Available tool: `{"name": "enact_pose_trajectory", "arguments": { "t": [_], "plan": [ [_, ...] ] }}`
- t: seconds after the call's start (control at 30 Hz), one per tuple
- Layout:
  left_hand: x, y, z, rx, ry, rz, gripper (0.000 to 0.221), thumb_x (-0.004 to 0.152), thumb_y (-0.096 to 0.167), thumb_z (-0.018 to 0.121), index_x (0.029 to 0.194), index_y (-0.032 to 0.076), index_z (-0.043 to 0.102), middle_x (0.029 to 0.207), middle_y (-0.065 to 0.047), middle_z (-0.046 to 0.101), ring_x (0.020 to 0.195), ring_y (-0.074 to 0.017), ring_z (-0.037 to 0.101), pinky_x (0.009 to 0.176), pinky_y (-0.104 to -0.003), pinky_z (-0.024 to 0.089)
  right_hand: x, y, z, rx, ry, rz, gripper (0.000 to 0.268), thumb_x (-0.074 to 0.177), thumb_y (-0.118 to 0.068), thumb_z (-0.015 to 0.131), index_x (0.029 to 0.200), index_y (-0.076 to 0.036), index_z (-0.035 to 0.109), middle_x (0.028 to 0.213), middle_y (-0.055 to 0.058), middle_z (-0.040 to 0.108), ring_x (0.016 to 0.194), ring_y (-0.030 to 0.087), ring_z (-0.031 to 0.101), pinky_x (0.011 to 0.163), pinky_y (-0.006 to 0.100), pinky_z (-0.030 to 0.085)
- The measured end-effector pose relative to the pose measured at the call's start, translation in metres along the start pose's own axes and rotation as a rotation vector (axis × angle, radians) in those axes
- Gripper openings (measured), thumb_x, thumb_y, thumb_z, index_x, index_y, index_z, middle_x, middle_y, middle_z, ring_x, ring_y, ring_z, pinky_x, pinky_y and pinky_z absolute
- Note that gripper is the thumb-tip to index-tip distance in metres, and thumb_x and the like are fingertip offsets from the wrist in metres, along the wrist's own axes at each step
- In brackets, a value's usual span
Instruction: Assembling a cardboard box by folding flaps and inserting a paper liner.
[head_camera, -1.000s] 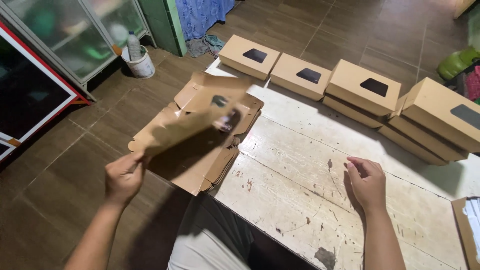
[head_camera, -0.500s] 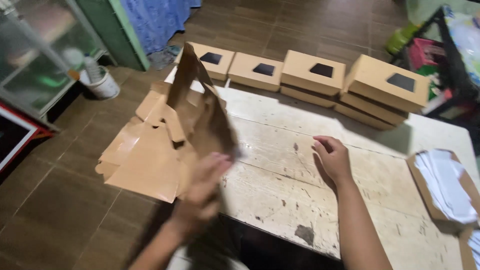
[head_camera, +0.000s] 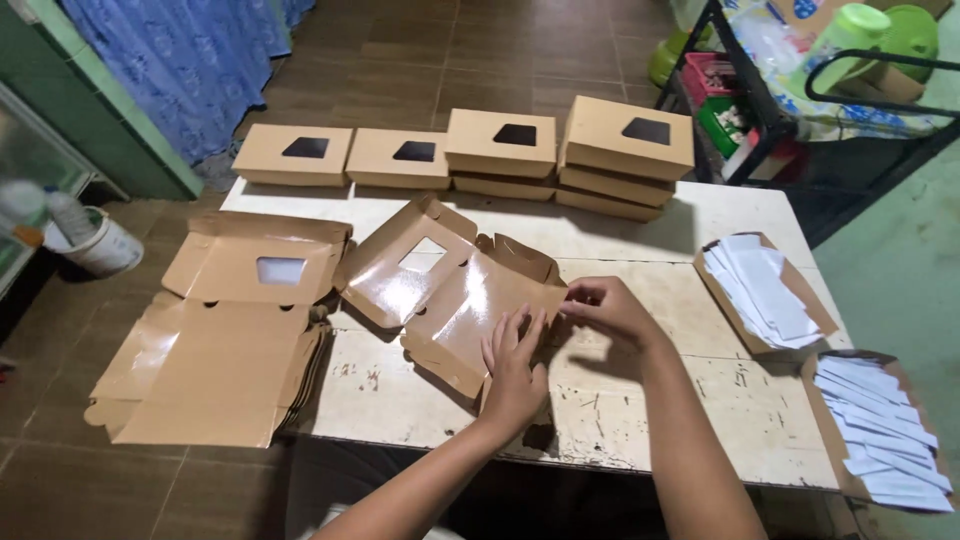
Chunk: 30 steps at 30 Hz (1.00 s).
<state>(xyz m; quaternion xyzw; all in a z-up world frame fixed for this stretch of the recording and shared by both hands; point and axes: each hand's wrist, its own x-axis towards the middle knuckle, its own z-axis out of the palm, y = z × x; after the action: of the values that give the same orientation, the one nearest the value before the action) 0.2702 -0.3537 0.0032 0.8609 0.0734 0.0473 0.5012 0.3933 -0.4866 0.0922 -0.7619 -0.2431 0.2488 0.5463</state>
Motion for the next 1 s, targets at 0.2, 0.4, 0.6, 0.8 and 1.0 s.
{"name": "enact_pose_trajectory", "arguments": {
  "t": [0.2,0.4,0.6,0.8,1.0],
  "plan": [
    [0.011,0.028,0.008,-0.201,-0.139,-0.101,0.088,0.085,0.016,0.06,0.165,0.024,0.024,0.165,-0.021,0.019,0.156,-0.0444,0.003,0.118,-0.065,-0.014,0.054,0.098,-0.018,-0.289,0.304,-0.13,0.016,0.085,-0.023,0.077,0.092,-0.009,0.079,0.076,0.01,0.07,0.071,0.02,0.06,0.068,0.035,0.051],
    [0.06,0.052,-0.048,-0.331,-0.143,0.193,0.078,0.084,0.005,0.055,0.158,0.021,0.041,0.155,-0.025,0.041,0.138,-0.0541,0.041,0.114,-0.065,0.03,0.055,0.104,-0.034,-0.414,0.352,-0.16,0.014,0.085,-0.02,0.073,0.097,-0.017,0.079,0.082,0.003,0.072,0.084,0.021,0.065,0.081,0.034,0.054],
    [0.115,0.053,-0.094,0.766,-0.326,0.415,0.058,0.087,0.025,0.073,0.143,0.026,0.058,0.139,-0.004,0.064,0.135,-0.0311,0.053,0.114,-0.054,0.033,0.056,0.105,-0.033,-0.425,0.347,-0.169,0.016,0.086,-0.021,0.073,0.1,-0.016,0.079,0.085,0.006,0.072,0.092,0.025,0.065,0.09,0.038,0.049],
    [0.152,0.003,-0.089,0.727,-0.53,0.321,0.08,0.075,0.057,0.082,0.146,0.03,0.056,0.156,-0.003,0.05,0.144,-0.0343,0.042,0.116,-0.06,0.032,0.055,0.087,-0.031,-0.369,0.384,-0.145,0.019,0.09,-0.027,0.076,0.105,-0.015,0.078,0.086,0.008,0.074,0.092,0.026,0.067,0.087,0.038,0.052],
    [0.153,-0.022,-0.071,0.622,-0.336,0.472,0.072,0.077,0.075,0.071,0.133,0.03,0.066,0.147,-0.001,0.055,0.137,-0.0279,0.047,0.112,-0.05,0.034,0.067,0.098,-0.036,-0.248,0.493,-0.095,0.013,0.089,-0.016,0.073,0.1,-0.011,0.078,0.079,0.005,0.071,0.071,0.016,0.066,0.066,0.031,0.053]
  ]
}}
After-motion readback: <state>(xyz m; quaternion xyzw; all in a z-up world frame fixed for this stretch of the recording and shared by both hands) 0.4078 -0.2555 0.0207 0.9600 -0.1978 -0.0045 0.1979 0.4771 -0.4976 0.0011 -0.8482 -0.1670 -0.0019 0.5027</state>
